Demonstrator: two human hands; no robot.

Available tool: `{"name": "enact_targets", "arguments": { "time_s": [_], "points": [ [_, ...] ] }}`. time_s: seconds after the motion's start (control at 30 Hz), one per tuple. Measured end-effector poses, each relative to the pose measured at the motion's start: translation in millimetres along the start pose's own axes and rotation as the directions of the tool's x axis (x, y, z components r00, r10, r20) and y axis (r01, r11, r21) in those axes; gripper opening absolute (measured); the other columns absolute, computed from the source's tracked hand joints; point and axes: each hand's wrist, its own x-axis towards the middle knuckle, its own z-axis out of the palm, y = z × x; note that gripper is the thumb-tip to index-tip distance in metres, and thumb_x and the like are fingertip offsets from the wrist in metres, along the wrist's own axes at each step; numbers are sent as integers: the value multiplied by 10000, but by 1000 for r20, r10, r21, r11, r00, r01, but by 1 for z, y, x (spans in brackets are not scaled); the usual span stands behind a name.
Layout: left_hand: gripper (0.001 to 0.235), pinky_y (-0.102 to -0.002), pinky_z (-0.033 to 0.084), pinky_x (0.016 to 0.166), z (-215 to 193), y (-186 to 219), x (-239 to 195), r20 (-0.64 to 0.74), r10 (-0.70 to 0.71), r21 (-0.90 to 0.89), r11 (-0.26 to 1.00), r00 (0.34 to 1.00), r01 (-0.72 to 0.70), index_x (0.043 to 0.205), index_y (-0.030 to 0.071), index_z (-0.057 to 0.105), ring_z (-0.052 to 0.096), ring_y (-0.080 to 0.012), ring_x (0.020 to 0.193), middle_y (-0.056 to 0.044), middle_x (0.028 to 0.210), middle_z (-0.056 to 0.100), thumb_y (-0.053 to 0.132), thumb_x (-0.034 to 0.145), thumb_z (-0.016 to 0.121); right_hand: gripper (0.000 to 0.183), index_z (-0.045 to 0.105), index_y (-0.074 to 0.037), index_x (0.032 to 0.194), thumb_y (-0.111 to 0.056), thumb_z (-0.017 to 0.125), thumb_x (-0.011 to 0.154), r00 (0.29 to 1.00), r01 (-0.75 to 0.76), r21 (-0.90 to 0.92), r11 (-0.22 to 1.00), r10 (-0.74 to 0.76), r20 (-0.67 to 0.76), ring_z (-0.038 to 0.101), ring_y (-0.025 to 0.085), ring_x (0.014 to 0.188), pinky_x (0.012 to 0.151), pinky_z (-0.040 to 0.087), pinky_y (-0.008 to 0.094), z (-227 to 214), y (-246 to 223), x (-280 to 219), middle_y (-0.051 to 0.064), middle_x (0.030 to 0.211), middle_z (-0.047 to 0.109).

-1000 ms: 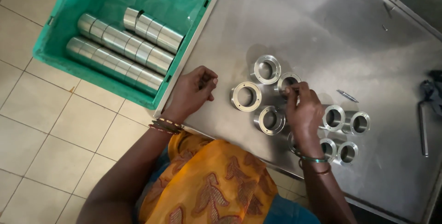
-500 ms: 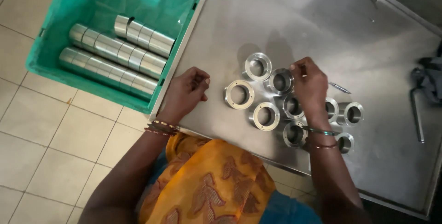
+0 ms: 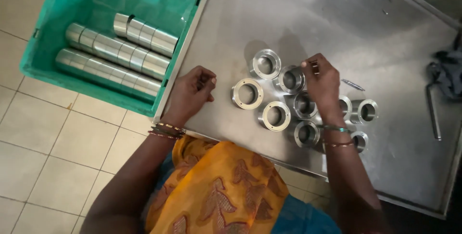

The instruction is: Assembling small metal ring-shaped components on a stainless steel work surface.

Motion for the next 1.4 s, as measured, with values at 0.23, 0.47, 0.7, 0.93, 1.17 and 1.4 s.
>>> {"name": "enact_targets", "arguments": {
  "time_s": [0.23,0.47,0.7,0.93,1.17,1.4],
  "points": [
    [112,-237,557,540,-1,1,-1,19,3,-45,999,1000,-2,1042,10,635,672,-84,604,-24,826,674,90,977,679,121,659,-14,1014,-133,661,1034,989,-123,8,992,122,85,766,218,813,716,567,336,-22,5,-25,98,909,774],
    [98,-235,562,549,1,-2,0,0,4,-22,1000,1000,-4,1043,16,651,685,-85,619,-25,816,681,72,967,681,145,655,-42,1038,-187,662,1038,982,-181,16,983,179,59,760,226,783,690,560,354,-20,-2,-34,64,923,784],
    [93,-238,563,552,0,-3,0,-3,13,-29,1000,1000,-13,1035,13,649,677,-78,627,-22,814,682,77,972,675,155,649,-55,1034,-208,669,1047,988,-157,-117,981,156,-21,744,272,765,669,541,399,-13,0,-43,46,891,781],
    [96,-244,562,553,3,0,-1,3,-7,-31,1000,1000,7,1038,14,646,665,-91,612,-28,802,681,79,972,672,148,648,-50,1039,-193,684,1052,990,-13,-209,978,-18,-143,716,332,781,678,526,439,-1,5,-53,127,862,732],
    [467,-317,577,1069,14,137,-62,608,168,-557,786,776,266,1348,37,541,622,-159,1214,-93,1250,624,315,974,555,116,673,-80,1043,-195,688,1034,998,-57,-85,995,54,-42,748,298,814,687,555,405,-40,-3,-59,108,922,760],
    [670,-309,518,1074,40,248,-107,792,243,-577,600,560,555,1434,60,452,536,-158,1312,-112,1397,564,554,983,492,99,673,-77,1021,-166,702,989,998,-16,-132,991,8,-62,735,309,847,685,549,407,-20,-5,-88,124,926,750]
  ]
}}
